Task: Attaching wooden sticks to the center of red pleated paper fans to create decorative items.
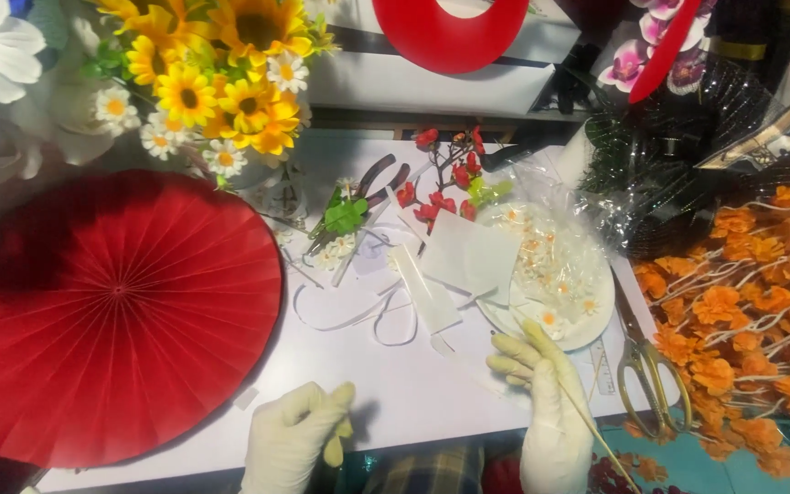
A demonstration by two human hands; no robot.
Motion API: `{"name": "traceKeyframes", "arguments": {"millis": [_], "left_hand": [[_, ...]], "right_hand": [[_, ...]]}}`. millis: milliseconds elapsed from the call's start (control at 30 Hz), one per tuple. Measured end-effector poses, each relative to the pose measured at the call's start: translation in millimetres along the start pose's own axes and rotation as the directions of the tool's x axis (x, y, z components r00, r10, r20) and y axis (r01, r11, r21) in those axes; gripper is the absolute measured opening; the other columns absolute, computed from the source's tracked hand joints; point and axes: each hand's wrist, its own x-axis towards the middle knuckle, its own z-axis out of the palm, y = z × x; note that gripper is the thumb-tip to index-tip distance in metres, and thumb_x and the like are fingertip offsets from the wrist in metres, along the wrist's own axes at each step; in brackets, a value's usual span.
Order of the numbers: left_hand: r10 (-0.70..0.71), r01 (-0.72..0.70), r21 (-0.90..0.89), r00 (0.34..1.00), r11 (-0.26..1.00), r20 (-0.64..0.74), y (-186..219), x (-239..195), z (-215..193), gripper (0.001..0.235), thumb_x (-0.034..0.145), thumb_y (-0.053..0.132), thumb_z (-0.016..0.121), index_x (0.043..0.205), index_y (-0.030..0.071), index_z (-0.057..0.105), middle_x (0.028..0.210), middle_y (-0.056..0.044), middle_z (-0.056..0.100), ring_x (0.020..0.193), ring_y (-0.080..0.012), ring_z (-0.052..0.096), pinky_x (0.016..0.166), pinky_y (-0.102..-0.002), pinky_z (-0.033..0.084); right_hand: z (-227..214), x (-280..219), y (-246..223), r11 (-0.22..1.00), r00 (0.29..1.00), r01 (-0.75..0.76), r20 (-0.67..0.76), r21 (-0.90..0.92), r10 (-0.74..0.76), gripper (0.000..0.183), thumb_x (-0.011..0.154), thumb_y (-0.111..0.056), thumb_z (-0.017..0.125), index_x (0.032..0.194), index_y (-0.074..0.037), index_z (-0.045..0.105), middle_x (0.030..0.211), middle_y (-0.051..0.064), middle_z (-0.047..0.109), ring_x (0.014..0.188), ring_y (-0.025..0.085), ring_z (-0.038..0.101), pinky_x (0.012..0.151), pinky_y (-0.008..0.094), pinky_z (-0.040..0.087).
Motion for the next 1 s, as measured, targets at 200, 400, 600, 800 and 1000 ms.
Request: {"name": "traceKeyframes", "arguments": {"millis": [200,400,600,800,1000], "left_hand": [[0.02,-0.017,0.058,0.998,0.998,-0.06,26.2,1.2,28.2,0.044,0.078,0.01,0.059,0.122,0.007,0.064,0.113,-0.008,0.075,0.09,-0.0154,0.072,0.097,-0.025,0.048],[-0.089,0.092,0.024,0.988,0.995,-0.125,27.6,0.8,30.0,0.048,0.078,0.013,0.057,0.126,0.009,0.061,0.114,-0.01,0.075,0.091,-0.0175,0.071,0.101,-0.026,0.046],[0.037,-0.032,0.124,0.998,0.992,-0.041,9.5,8.0,21.0,0.047,0.08,0.016,0.055,0.127,0.01,0.058,0.106,-0.01,0.078,0.107,-0.0148,0.069,0.105,-0.027,0.043],[0.1,-0.099,0.136,0.995,0.986,0.0,1.8,11.6,14.4,0.045,0.082,0.018,0.054,0.126,0.009,0.059,0.098,-0.008,0.08,0.111,-0.0166,0.068,0.106,-0.031,0.041],[0.247,-0.264,0.19,0.963,0.946,0.105,-5.1,15.7,6.7,0.045,0.085,0.02,0.051,0.127,0.007,0.054,0.095,-0.006,0.078,0.103,-0.0138,0.067,0.104,-0.029,0.041]], "right_hand": [[11.7,17.8,-16.8,0.988,0.982,-0.073,-0.183,-0.136,0.047,0.04,0.092,-0.014,0.032,0.127,-0.004,0.05,0.116,0.012,0.066,0.104,0.02,0.064,0.091,0.031,0.046],[12.6,51.9,40.5,0.773,0.968,0.155,-0.061,-0.616,-0.243,0.035,0.08,-0.018,0.063,0.115,-0.026,0.062,0.119,0.002,0.064,0.118,0.022,0.054,0.098,0.036,0.042],[32.9,70.1,42.6,0.571,0.825,0.479,0.118,-0.667,-0.553,0.027,0.08,-0.006,0.065,0.106,-0.014,0.067,0.103,-0.001,0.068,0.097,0.019,0.059,0.09,0.031,0.045],[47.4,53.8,27.8,0.501,0.714,0.58,0.104,-0.643,-0.693,0.024,0.079,0.002,0.063,0.097,-0.013,0.068,0.099,-0.001,0.069,0.091,0.02,0.059,0.086,0.032,0.043],[57.2,45.0,44.9,0.523,0.899,0.405,0.224,-0.75,-0.376,0.047,0.062,-0.038,0.08,0.1,-0.018,0.061,0.101,0.0,0.066,0.099,0.027,0.054,0.086,0.043,0.036]]}}
